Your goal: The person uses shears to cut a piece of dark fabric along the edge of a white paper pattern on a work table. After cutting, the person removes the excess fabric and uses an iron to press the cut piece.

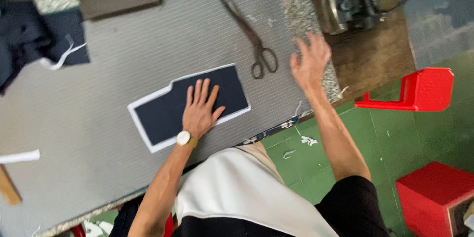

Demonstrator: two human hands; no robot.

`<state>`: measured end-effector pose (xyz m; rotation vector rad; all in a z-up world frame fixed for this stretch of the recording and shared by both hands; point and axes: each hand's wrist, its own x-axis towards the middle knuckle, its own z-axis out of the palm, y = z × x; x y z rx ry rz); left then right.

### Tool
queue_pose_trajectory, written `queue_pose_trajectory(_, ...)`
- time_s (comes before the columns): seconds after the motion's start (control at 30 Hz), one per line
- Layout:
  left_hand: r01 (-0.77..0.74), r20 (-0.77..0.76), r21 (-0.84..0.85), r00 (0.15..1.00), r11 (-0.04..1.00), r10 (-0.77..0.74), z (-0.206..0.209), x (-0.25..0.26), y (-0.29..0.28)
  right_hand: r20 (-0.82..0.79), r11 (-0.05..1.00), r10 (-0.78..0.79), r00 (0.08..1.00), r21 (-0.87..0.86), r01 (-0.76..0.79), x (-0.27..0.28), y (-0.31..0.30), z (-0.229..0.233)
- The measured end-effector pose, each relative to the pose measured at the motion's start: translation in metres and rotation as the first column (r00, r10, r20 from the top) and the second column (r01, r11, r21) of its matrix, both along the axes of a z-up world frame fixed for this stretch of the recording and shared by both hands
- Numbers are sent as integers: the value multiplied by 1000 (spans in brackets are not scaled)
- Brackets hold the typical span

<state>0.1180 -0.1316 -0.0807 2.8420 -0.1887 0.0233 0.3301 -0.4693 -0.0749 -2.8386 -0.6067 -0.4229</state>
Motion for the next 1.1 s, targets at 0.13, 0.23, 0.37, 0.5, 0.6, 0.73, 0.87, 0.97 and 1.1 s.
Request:
queue_pose_trajectory(0.13, -10, -15, 14, 1000, 1000, 10, 0, 2, -4, 146, 981, -144, 979, -109, 161, 53, -85, 39)
queue_pose_trajectory(0.23, 28, 141, 96, 989, 995, -41, 9, 7, -4, 40, 973, -179, 983, -141, 182, 83, -108, 69)
queue_pose_trajectory(0.37, 16, 113, 140, 993, 990, -32, 8, 9, -6, 4, 948, -142, 990, -287, 138, 118, -123, 56)
queue_pose_trajectory(0.5, 13, 64, 127, 998, 992, -21, 7, 9, -5, -101, 912, -220, 970, -374, 168, 143, -127, 68)
queue_pose_trajectory(0.6, 16, 40, 119, 999, 993, -20, 11, 11, -6, -190, 904, -193, 963, -417, 99, 178, -123, 72)
queue_pose_trajectory(0.73, -33, 4, 156, 999, 987, 33, 0, 4, -3, -329, 926, -211, 921, -368, 80, 232, -132, 27)
queue_pose_trajectory(0.87, -5, 25, 87, 1000, 996, 3, 0, 7, -1, -629, 970, -77, 774, 133, 205, 256, -130, 21)
queue_pose_trajectory(0.97, -2, 22, 53, 1000, 999, 1, -4, 4, 0, -712, 966, -86, 697, 110, 232, 235, -135, 39)
queue_pose_trajectory(1.1, -11, 84, 17, 996, 1000, 10, -14, 1, 3, -824, 948, -41, 565, 147, 283, 238, -211, -8)
